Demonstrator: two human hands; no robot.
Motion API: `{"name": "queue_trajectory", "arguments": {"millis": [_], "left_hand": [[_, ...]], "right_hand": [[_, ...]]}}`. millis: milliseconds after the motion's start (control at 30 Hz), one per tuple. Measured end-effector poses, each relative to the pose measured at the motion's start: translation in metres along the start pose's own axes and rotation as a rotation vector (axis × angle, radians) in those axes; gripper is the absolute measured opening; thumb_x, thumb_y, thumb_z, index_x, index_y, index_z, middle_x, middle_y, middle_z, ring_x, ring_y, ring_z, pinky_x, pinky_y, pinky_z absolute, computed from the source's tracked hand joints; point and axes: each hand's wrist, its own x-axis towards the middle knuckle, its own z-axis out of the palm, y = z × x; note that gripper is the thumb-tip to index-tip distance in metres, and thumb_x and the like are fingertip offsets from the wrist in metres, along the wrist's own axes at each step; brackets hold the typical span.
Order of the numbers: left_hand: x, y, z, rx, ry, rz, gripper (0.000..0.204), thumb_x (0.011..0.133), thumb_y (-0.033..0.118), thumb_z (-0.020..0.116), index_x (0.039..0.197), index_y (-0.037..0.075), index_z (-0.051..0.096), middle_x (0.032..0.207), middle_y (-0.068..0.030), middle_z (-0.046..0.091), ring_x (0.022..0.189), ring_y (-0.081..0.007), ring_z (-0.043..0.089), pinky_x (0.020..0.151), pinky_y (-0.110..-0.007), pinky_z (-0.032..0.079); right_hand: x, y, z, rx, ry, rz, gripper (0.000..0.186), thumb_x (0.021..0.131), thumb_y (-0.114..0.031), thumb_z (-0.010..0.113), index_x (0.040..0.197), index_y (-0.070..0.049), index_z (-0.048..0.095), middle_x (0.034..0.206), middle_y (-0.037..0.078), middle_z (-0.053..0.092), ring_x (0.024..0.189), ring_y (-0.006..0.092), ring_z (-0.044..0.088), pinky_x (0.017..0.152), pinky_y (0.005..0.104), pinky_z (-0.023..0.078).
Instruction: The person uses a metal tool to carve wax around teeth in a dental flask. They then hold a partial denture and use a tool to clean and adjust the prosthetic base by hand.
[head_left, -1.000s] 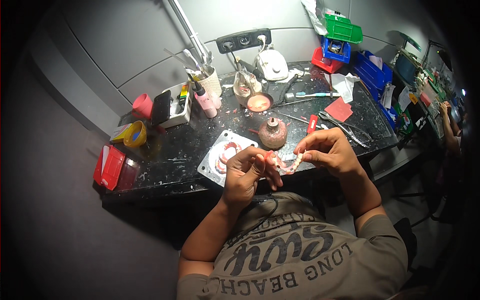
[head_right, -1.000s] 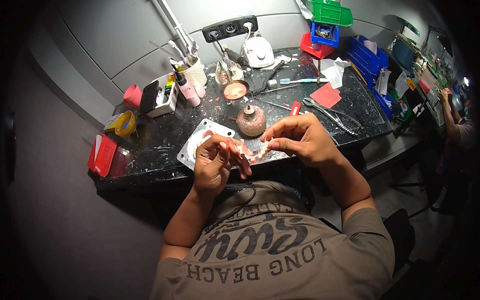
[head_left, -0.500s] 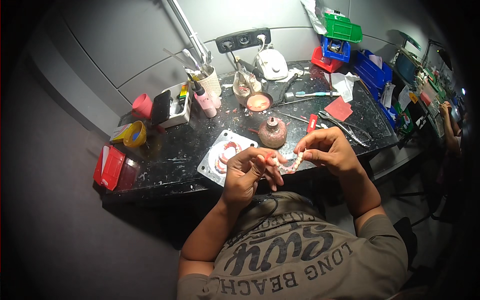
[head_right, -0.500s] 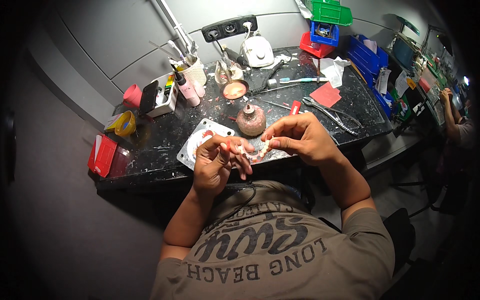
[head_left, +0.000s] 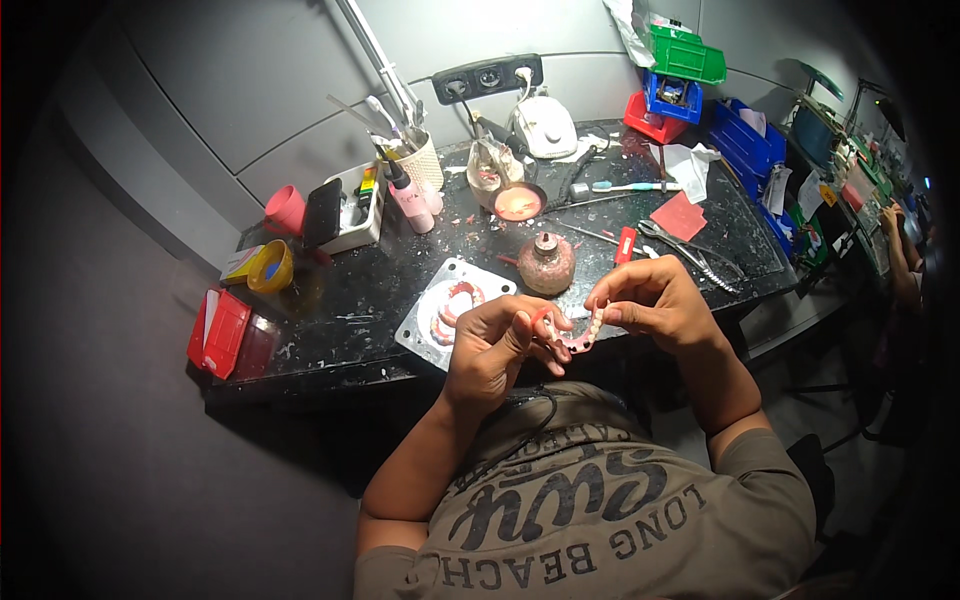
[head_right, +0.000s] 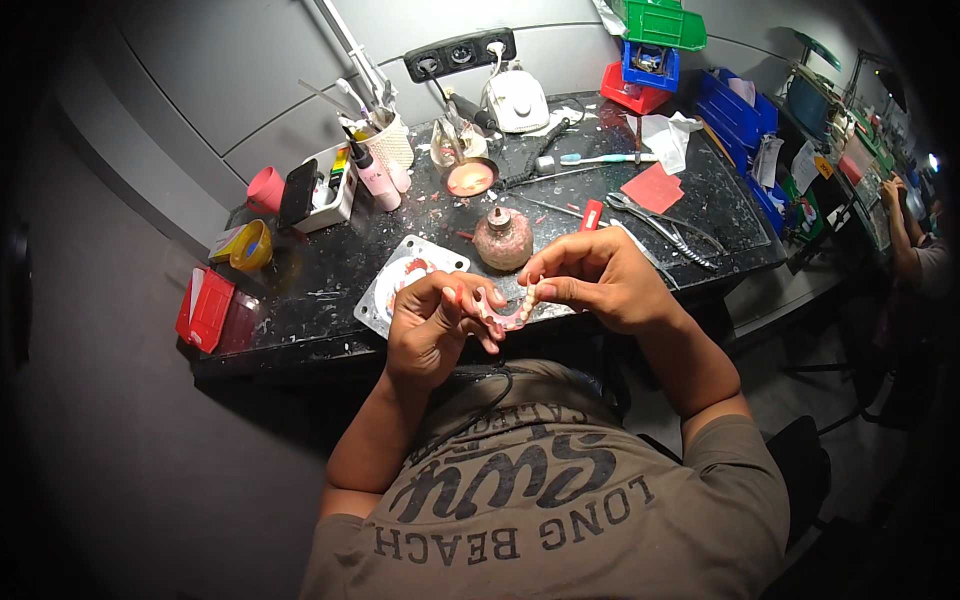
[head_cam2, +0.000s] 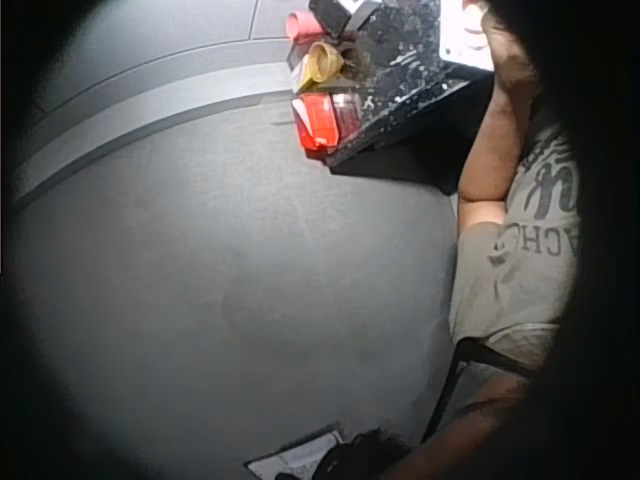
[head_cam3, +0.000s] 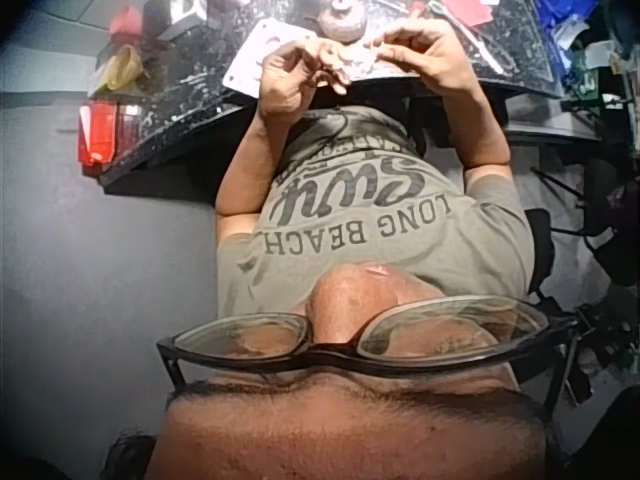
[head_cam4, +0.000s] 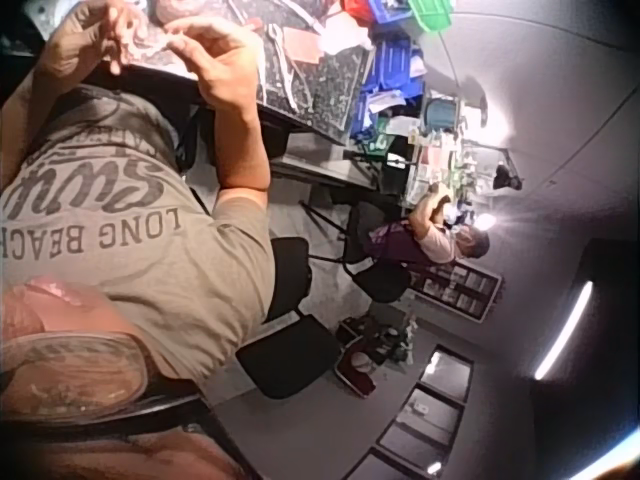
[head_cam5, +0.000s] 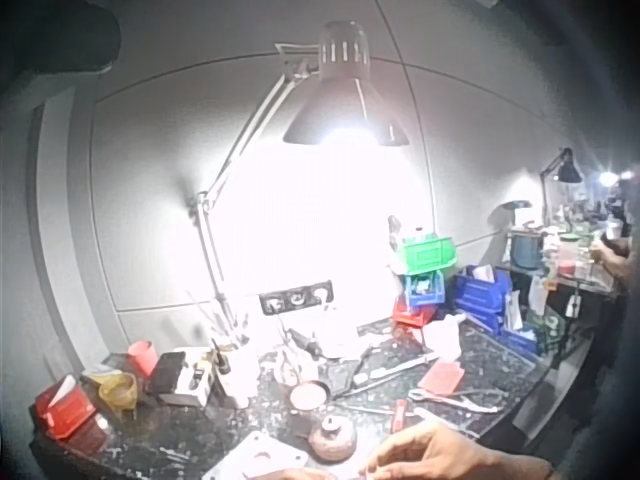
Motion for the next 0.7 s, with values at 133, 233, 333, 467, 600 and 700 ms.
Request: {"name": "queue_trajectory", "arguments": {"millis": [133, 233, 333, 467, 600, 700], "left_hand": [[0.000, 0.000, 0.000, -0.001, 0.009, 0.037, 0.034, 0.110, 0.027, 0.058, 0.109, -0.005, 0.067, 0.113, -0.0234, 0.070, 0.089, -0.0262, 0.075, 0.073, -0.037, 0.067], [0.000, 0.001, 0.002, 0.002, 0.014, 0.049, 0.033, 0.110, 0.027, 0.057, 0.109, -0.005, 0.067, 0.113, -0.0236, 0.069, 0.092, -0.0264, 0.075, 0.075, -0.038, 0.067], [0.000, 0.002, 0.002, 0.007, 0.017, 0.051, 0.033, 0.110, 0.026, 0.057, 0.109, -0.005, 0.068, 0.114, -0.0240, 0.069, 0.093, -0.0263, 0.075, 0.075, -0.039, 0.068], [0.000, 0.001, 0.003, -0.008, 0.029, 0.060, 0.033, 0.110, 0.026, 0.058, 0.110, -0.005, 0.068, 0.117, -0.0248, 0.069, 0.095, -0.0269, 0.075, 0.073, -0.038, 0.066], [0.001, 0.001, 0.004, 0.011, 0.008, 0.057, 0.031, 0.110, 0.026, 0.059, 0.111, -0.004, 0.069, 0.119, -0.0253, 0.070, 0.098, -0.0269, 0.074, 0.072, -0.035, 0.064], [0.000, 0.002, 0.008, 0.023, 0.037, 0.068, 0.030, 0.110, 0.025, 0.059, 0.110, -0.002, 0.070, 0.115, -0.0229, 0.071, 0.098, -0.0242, 0.073, 0.073, -0.033, 0.061]], "right_hand": [[-0.001, 0.000, 0.001, -0.014, 0.017, -0.035, 0.018, 0.095, -0.004, 0.078, 0.110, 0.004, 0.076, 0.098, 0.006, 0.077, 0.085, 0.0058, 0.069, 0.071, 0.0200, 0.051], [-0.002, 0.000, 0.001, -0.052, 0.023, -0.103, 0.017, 0.094, 0.000, 0.078, 0.110, 0.005, 0.076, 0.102, 0.008, 0.077, 0.091, 0.0091, 0.071, 0.078, 0.0222, 0.055], [-0.003, 0.000, 0.001, -0.037, 0.021, -0.110, 0.017, 0.094, 0.001, 0.077, 0.111, 0.006, 0.075, 0.104, 0.009, 0.077, 0.096, 0.0114, 0.072, 0.084, 0.0240, 0.057], [-0.004, -0.002, 0.005, -0.021, 0.050, -0.118, 0.017, 0.094, 0.002, 0.077, 0.111, 0.005, 0.075, 0.105, 0.009, 0.077, 0.097, 0.0119, 0.073, 0.085, 0.0246, 0.057], [-0.010, -0.001, 0.008, -0.074, 0.081, -0.224, 0.019, 0.091, 0.002, 0.080, 0.110, 0.005, 0.075, 0.104, 0.010, 0.077, 0.094, 0.0123, 0.074, 0.082, 0.0245, 0.058], [-0.010, -0.003, 0.011, -0.272, 0.017, -0.310, 0.022, 0.087, -0.002, 0.085, 0.107, 0.004, 0.076, 0.101, 0.009, 0.078, 0.084, 0.0098, 0.072, 0.074, 0.0237, 0.056]]}}
